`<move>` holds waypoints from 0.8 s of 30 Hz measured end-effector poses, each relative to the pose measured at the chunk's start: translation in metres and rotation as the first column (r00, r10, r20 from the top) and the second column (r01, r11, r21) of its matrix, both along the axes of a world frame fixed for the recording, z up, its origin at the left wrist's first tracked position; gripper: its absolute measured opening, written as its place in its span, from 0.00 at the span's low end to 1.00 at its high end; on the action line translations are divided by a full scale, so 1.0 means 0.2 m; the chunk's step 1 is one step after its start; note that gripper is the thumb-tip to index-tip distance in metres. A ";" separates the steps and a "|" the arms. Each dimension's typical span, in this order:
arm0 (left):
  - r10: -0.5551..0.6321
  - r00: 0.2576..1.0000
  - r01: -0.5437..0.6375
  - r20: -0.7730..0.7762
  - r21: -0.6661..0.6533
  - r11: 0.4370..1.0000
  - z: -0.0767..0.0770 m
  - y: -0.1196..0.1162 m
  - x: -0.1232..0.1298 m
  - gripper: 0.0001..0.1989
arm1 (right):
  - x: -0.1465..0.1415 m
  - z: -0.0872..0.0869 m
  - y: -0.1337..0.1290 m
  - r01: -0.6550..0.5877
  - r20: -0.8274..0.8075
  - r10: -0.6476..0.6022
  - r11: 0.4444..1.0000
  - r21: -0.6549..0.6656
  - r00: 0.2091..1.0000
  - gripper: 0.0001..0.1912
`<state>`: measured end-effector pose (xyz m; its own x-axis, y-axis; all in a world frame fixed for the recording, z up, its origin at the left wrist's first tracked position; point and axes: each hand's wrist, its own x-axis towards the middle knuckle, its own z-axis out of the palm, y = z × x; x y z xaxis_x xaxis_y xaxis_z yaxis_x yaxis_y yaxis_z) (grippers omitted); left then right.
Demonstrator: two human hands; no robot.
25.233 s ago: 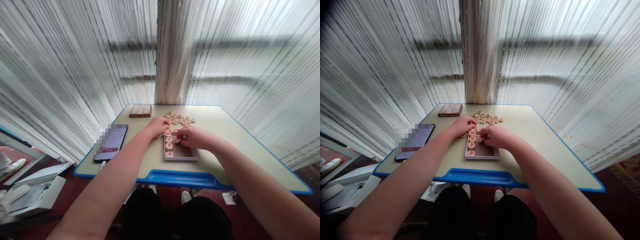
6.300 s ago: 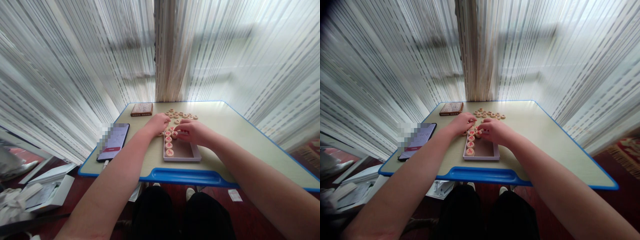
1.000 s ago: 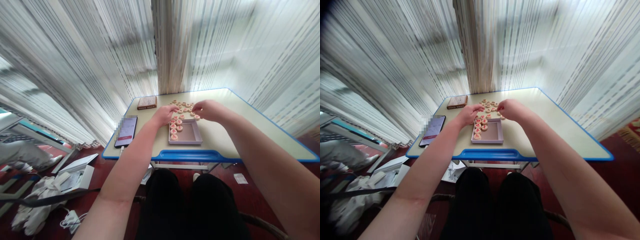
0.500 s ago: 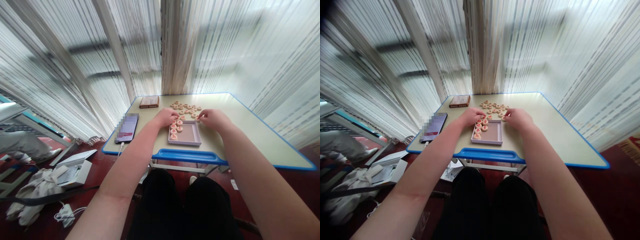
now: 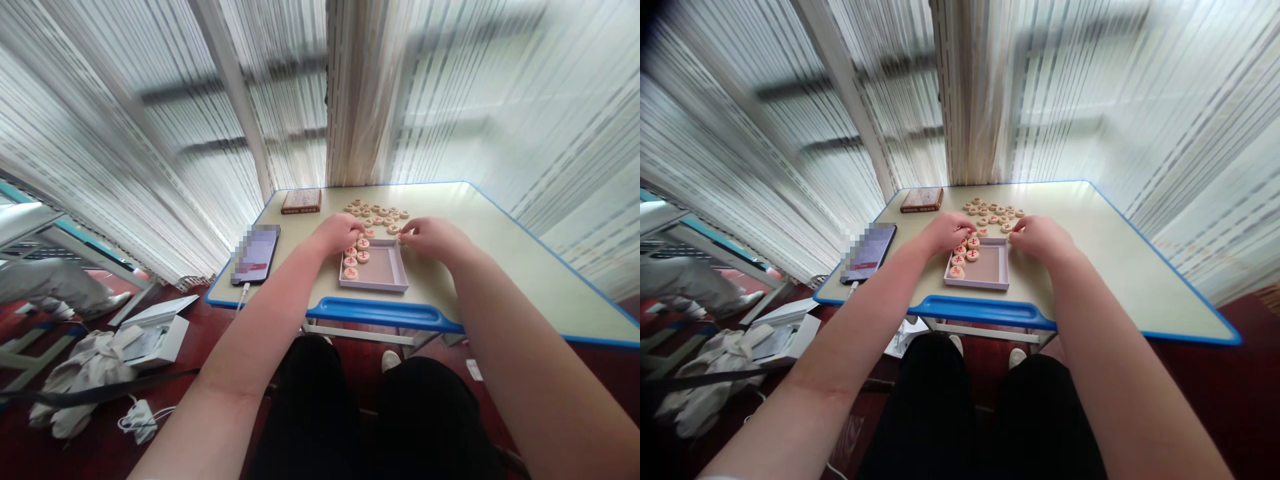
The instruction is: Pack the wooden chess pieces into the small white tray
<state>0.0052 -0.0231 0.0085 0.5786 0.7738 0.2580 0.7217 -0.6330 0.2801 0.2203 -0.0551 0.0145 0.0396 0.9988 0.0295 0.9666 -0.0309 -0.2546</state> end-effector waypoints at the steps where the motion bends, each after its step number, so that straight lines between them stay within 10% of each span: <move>1: 0.000 1.000 0.000 -0.003 0.001 1.000 0.00 0.00 0.00 0.17 | 0.00 0.00 0.00 -0.002 -0.007 0.002 1.000 -0.003 1.000 0.17; 14: 0.036 0.999 -0.036 0.019 -0.013 0.999 -0.01 0.00 0.00 0.17 | -0.01 0.01 -0.02 0.036 -0.411 0.032 0.987 0.155 0.911 0.14; 24: 0.040 0.996 -0.040 0.082 0.002 0.999 0.01 0.01 -0.02 0.15 | -0.13 0.01 -0.10 -0.389 -0.649 0.431 0.895 0.218 0.627 0.24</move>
